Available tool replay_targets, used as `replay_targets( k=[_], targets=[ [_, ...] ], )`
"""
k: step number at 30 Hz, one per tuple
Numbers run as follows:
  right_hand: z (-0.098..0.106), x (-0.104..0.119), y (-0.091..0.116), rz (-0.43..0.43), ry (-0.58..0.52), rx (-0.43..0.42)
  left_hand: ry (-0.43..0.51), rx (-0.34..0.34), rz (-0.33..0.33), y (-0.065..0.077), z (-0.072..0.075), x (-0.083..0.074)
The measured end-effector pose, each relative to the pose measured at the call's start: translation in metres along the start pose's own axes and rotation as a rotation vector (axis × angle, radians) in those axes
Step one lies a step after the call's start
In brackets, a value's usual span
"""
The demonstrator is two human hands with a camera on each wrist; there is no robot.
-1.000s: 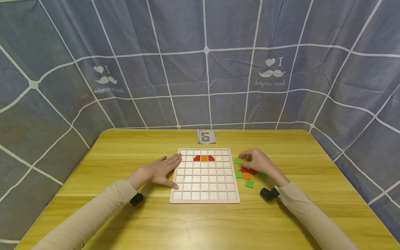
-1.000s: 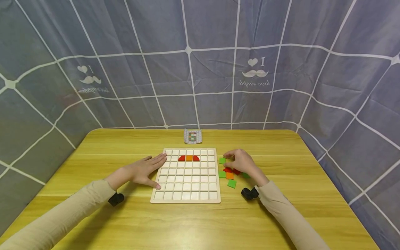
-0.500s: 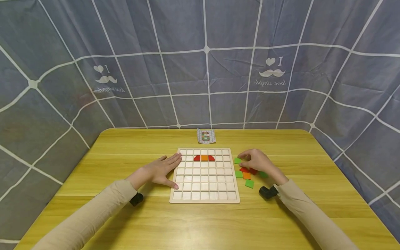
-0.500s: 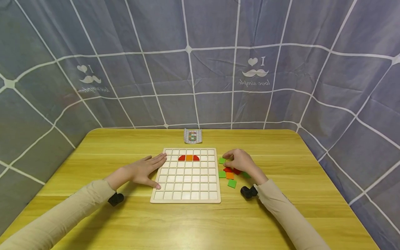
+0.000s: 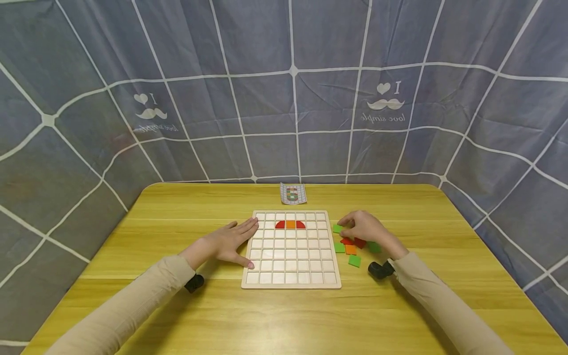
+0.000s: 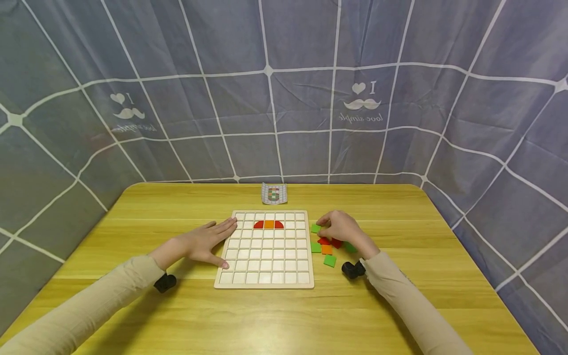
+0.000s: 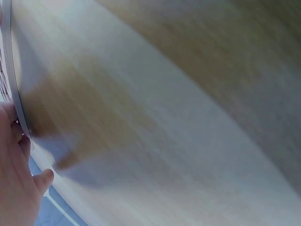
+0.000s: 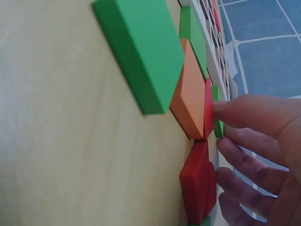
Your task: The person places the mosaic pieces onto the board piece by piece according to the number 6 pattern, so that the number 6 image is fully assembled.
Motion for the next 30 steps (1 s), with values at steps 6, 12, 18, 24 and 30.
replay_targets(
  k=[6,12,18,24,30],
  targets=[
    [0.0005,0.0007,0.0003,0.001,0.013,-0.013,-0.001,-0.001,-0.002,0.0001,0.0001,-0.0012],
    [0.0013,0.0025,0.0008,0.020,0.044,-0.039,-0.011,0.003,-0.004,-0.0006,-0.0002,-0.0015],
    [0.0029,0.0035,0.0013,0.026,0.056,-0.061,-0.015,0.005,-0.002,-0.0015,-0.0010,0.0001],
    [0.0044,0.0048,0.0013,0.033,0.058,-0.070,-0.012,0.001,-0.006,-0.0010,-0.0003,-0.0001],
    [0.0056,0.0078,0.0015,0.031,0.042,-0.080,-0.015,0.000,-0.006,-0.0008,0.0002,-0.0005]
  ],
)
Point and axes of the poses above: each hand's wrist, its own y-axis away from the middle knuckle, its own z-axis out of the back of the hand, x = y × z, the point moved 10 cm from there along -y, towards the middle knuckle, and after that the axes turned 6 degrees about -x, right-handed, at the moved point
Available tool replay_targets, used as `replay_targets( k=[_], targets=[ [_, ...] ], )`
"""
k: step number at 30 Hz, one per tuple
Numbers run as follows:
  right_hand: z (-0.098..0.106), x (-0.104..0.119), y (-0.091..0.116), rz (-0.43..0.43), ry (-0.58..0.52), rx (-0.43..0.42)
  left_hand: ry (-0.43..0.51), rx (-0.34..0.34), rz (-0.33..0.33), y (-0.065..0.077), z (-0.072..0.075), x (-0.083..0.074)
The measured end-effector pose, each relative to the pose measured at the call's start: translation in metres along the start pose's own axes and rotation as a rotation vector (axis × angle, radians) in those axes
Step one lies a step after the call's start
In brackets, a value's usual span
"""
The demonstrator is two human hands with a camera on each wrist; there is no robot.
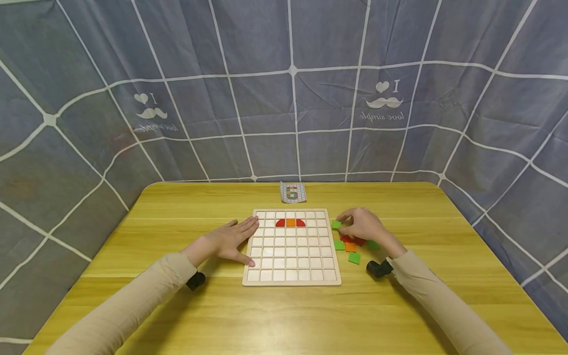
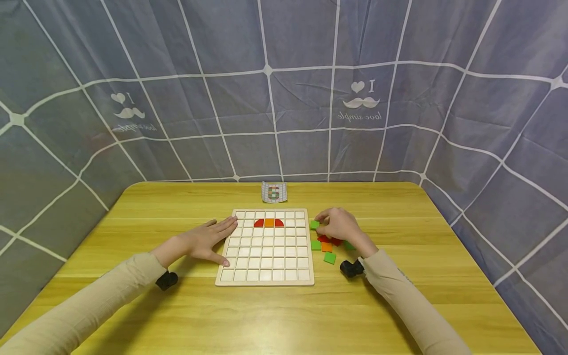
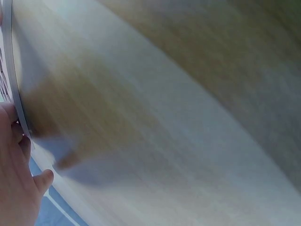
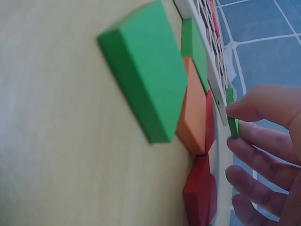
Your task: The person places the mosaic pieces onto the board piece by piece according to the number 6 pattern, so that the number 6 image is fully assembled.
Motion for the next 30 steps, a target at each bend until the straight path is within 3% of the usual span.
replay_targets(
  k=[16,30],
  targets=[
    [0.008,0.030,-0.005,0.027,-0.059,-0.102,-0.001,0.004,-0.001,0.000,0.002,-0.001],
    [-0.013,0.081,-0.017,0.069,-0.089,-0.097,-0.003,0.008,0.005,0.001,0.002,-0.001]
  ],
)
Point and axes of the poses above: each hand's wrist, its own y-axis away from the middle knuckle, its own z-axis out of the back of the hand, x = y × z, the point moved 10 cm from there along -y, towards the middle knuckle, and after that the axes turned 6 degrees about -x, right-handed, at the moved point
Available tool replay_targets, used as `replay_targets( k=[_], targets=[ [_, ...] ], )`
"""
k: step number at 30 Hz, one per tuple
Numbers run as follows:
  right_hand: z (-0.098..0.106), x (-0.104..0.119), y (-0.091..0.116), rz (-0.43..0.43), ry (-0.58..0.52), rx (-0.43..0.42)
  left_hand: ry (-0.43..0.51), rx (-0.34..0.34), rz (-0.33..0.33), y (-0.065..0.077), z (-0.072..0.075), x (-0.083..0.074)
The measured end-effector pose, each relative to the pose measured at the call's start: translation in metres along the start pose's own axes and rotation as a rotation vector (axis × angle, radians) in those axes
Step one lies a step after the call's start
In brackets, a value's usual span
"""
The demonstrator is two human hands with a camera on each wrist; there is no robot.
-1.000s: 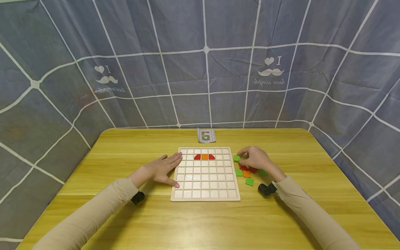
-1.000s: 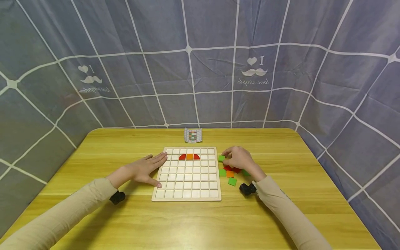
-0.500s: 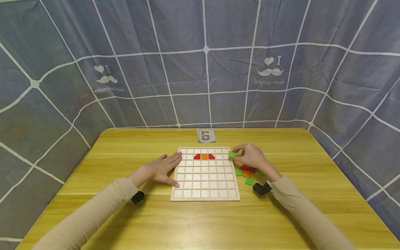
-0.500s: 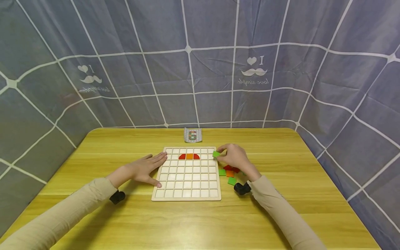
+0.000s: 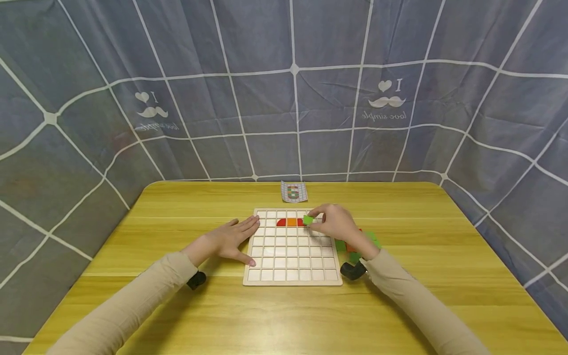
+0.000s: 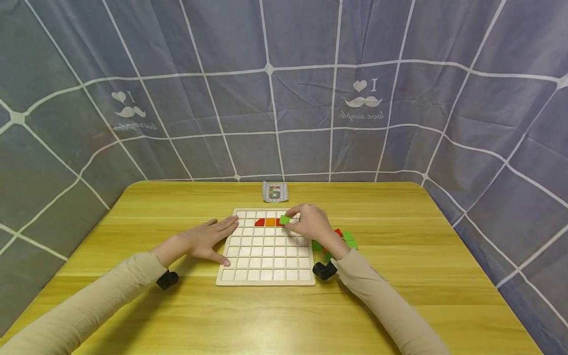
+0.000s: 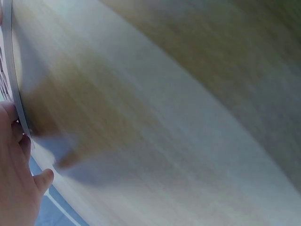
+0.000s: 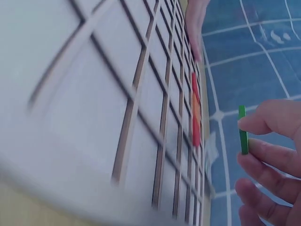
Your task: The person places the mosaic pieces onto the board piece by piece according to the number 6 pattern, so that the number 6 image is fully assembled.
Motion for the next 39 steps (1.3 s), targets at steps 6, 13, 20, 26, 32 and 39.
replay_targets(
  k=[6,13,20,26,32,39],
  targets=[
    [-0.015,0.017,-0.006,0.031,-0.024,0.008,-0.008,-0.003,-0.011,0.000,0.000,-0.001],
    [-0.031,0.031,-0.013,0.048,-0.018,0.036,0.002,-0.003,-0.007,0.000,-0.001,0.000],
    [-0.044,0.041,-0.017,0.034,-0.049,0.072,0.004,0.003,-0.008,-0.001,-0.002,0.001],
    [-0.051,0.044,-0.020,0.049,-0.032,0.090,0.007,0.011,0.007,-0.001,-0.003,0.002],
    [-0.061,0.039,-0.022,0.019,-0.018,0.124,0.007,0.006,0.007,-0.001,-0.003,0.002],
    [-0.066,0.037,-0.025,-0.003,0.036,0.135,0.009,0.017,0.007,-0.001,-0.004,0.004]
  ],
)
Point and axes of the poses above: each hand's wrist, its own y-axis away from the middle knuckle, its own z-axis out of the back of the hand, x = y × z, the point moved 10 cm from there along -y, towards the middle knuckle, and after that the axes turned 6 degrees about -x, right-handed, at the moved point
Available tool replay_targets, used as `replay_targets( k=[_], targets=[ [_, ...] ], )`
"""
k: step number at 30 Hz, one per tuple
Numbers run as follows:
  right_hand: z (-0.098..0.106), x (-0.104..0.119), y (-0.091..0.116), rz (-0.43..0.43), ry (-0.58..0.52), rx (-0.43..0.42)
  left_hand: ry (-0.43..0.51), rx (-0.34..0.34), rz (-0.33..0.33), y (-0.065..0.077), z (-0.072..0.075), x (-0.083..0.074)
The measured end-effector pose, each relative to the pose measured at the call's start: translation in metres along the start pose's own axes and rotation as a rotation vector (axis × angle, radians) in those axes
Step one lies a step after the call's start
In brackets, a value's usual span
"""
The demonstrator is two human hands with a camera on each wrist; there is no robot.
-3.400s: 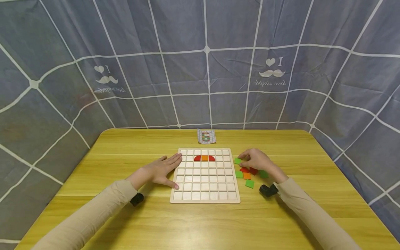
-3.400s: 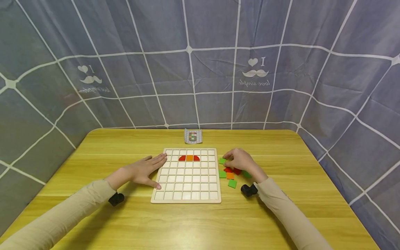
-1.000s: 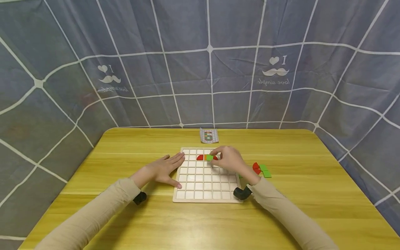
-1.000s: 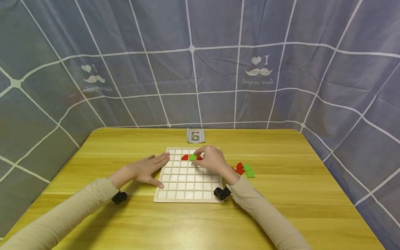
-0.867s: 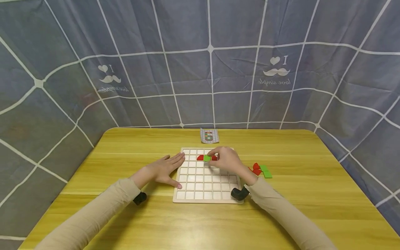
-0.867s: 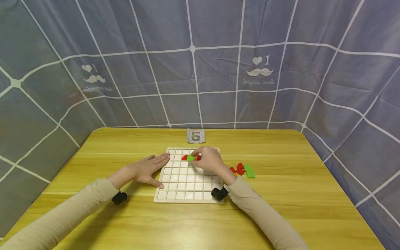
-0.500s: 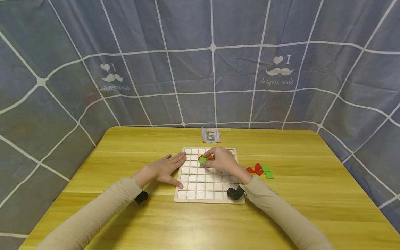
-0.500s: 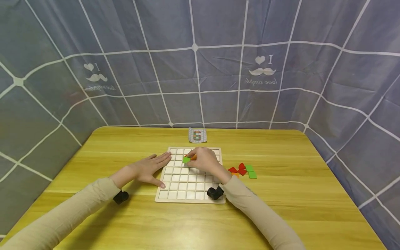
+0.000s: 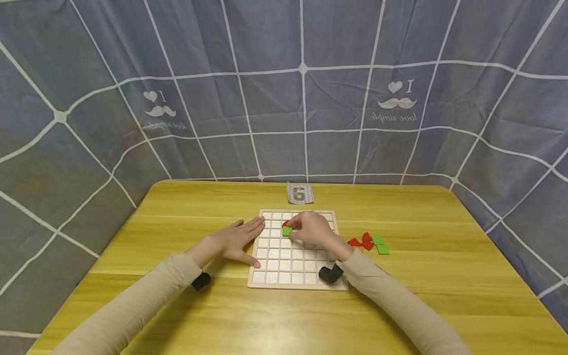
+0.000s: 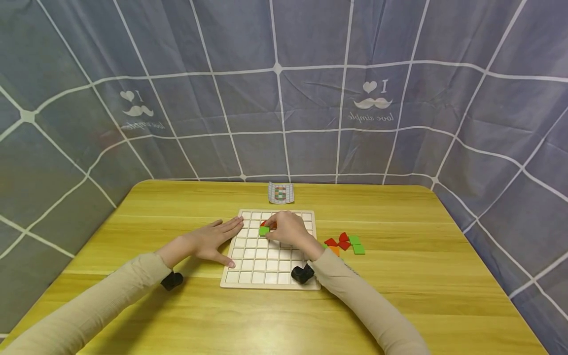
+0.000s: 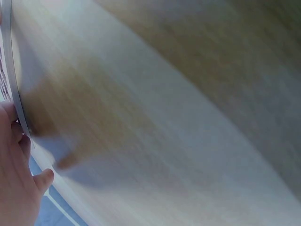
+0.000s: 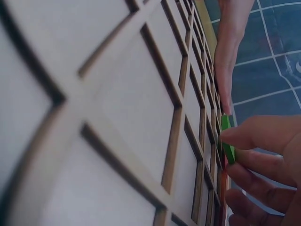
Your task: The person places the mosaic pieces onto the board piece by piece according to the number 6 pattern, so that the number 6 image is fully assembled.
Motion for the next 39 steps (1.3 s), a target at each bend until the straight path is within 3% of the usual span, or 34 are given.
replay_targets(
  k=[10,27,39],
  targets=[
    [-0.004,0.001,-0.001,0.006,0.054,0.007,-0.002,-0.014,0.006,-0.001,0.000,-0.001],
    [-0.007,0.003,0.001,0.022,0.018,0.031,0.004,-0.015,0.002,0.000,0.001,-0.002],
    [0.007,-0.002,0.008,0.012,-0.008,-0.010,-0.005,-0.018,0.000,0.000,0.001,-0.001]
  ],
)
Point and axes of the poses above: each hand's wrist, its own y-axis away from the middle knuckle, its own z-axis out of the back of the hand, x = y × z, the point moved 10 cm from there along -y, towards the middle knuckle, and after that the axes turned 6 degrees about -x, right-handed, at the moved point
